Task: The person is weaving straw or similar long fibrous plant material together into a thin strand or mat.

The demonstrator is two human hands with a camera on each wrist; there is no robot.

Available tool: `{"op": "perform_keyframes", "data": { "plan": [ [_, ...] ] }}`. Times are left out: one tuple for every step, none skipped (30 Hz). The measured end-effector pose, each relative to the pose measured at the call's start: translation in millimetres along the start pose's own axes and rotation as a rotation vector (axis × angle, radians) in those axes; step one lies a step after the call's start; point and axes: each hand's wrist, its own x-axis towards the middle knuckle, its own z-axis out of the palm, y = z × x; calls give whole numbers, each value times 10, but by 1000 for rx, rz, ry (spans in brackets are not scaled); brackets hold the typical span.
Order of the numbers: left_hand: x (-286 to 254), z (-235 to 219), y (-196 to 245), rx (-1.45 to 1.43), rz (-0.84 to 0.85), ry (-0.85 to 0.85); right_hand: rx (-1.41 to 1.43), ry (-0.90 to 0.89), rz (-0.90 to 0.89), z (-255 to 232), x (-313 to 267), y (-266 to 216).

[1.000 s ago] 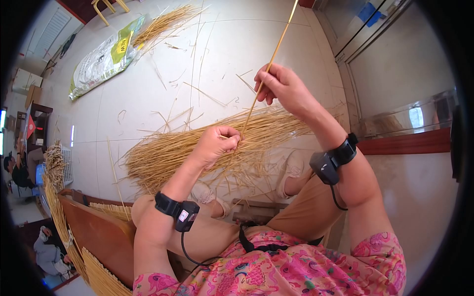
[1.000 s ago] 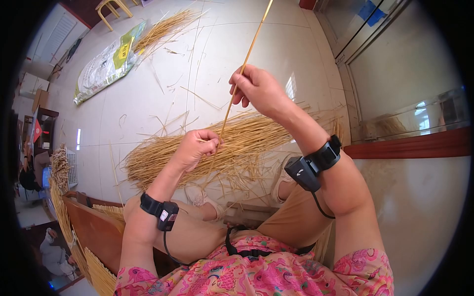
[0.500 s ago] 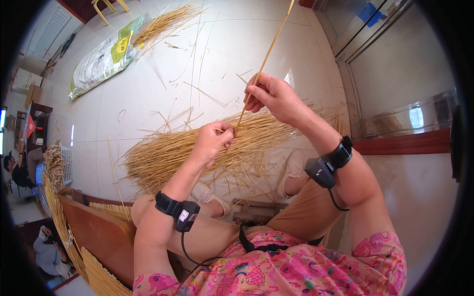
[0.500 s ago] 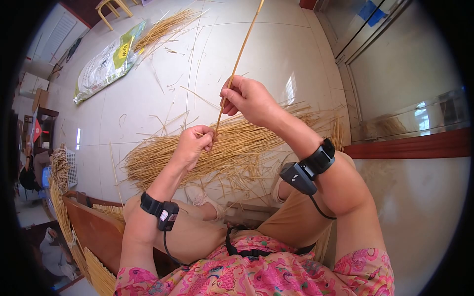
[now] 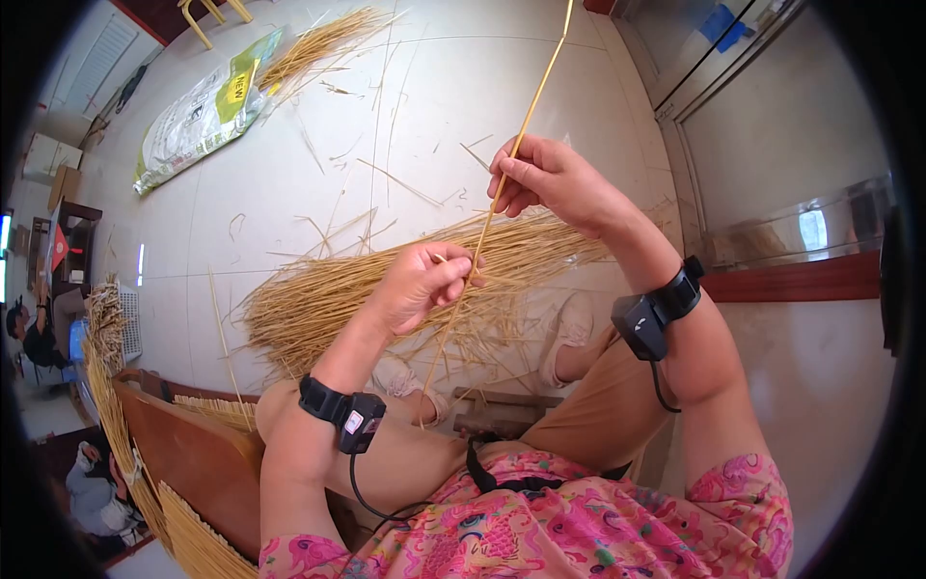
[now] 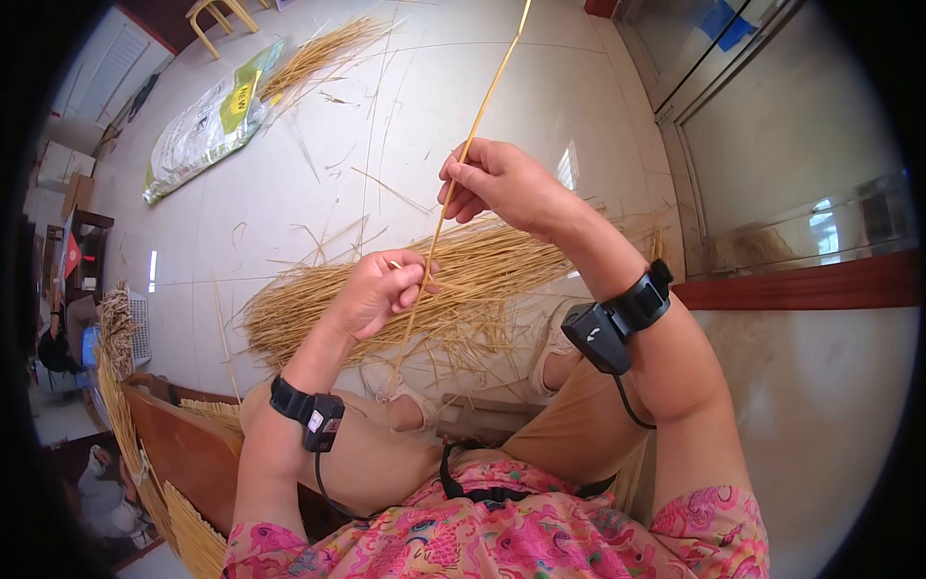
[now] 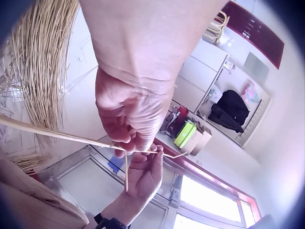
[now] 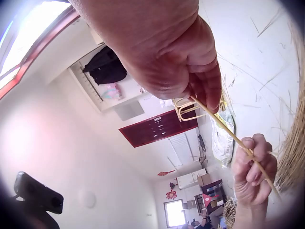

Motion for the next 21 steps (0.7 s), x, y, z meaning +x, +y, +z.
{"op": "perform_keyframes", "data": {
  "plan": [
    [20, -17, -24, 32, 9, -8, 9, -8, 9, 4, 6, 2],
    [35, -35, -49, 64, 18, -16, 18, -14, 17, 8, 8, 5],
    [47, -58, -74, 74, 22, -4, 11, -19, 18, 13, 11, 11],
    [60, -84, -97, 85, 25, 8, 3, -23, 20, 16, 17, 19],
    [67, -100, -112, 96, 27, 20, -3, -26, 22, 22, 19, 21],
    [71, -102, -120, 126, 44, 56, -62, -15, 27, 36, 12, 11],
    [79, -100, -126, 157, 61, 92, -121, -3, 31, 54, 9, -6],
    [83, -94, -131, 187, 78, 129, -180, 8, 37, 71, 8, -15],
    [79, -85, -139, 207, 94, 148, -189, 23, 35, 92, 12, -5],
    [78, -74, -148, 227, 110, 168, -197, 37, 33, 108, 22, 16],
    [75, -69, -150, 247, 127, 188, -206, 51, 32, 117, 30, 31],
    [71, -69, -149, 243, 121, 184, -184, 49, 33, 118, 37, 39],
    [68, -66, -146, 240, 115, 180, -161, 47, 36, 114, 44, 45],
    [68, -68, -142, 237, 109, 176, -138, 45, 37, 112, 50, 47],
    [73, -76, -144, 225, 106, 178, -131, 43, 31, 113, 51, 47],
    [81, -88, -155, 214, 103, 180, -124, 42, 25, 115, 48, 51],
    [86, -96, -157, 202, 100, 182, -117, 41, 20, 118, 47, 51],
    [89, -97, -155, 197, 96, 190, -116, 25, 7, 123, 43, 46],
    [93, -98, -156, 191, 93, 197, -116, 9, -7, 131, 36, 39],
    [95, -101, -157, 186, 90, 205, -116, -7, -20, 136, 33, 36],
    [100, -108, -160, 187, 86, 215, -117, -17, -27, 135, 37, 43]
  ]
}}
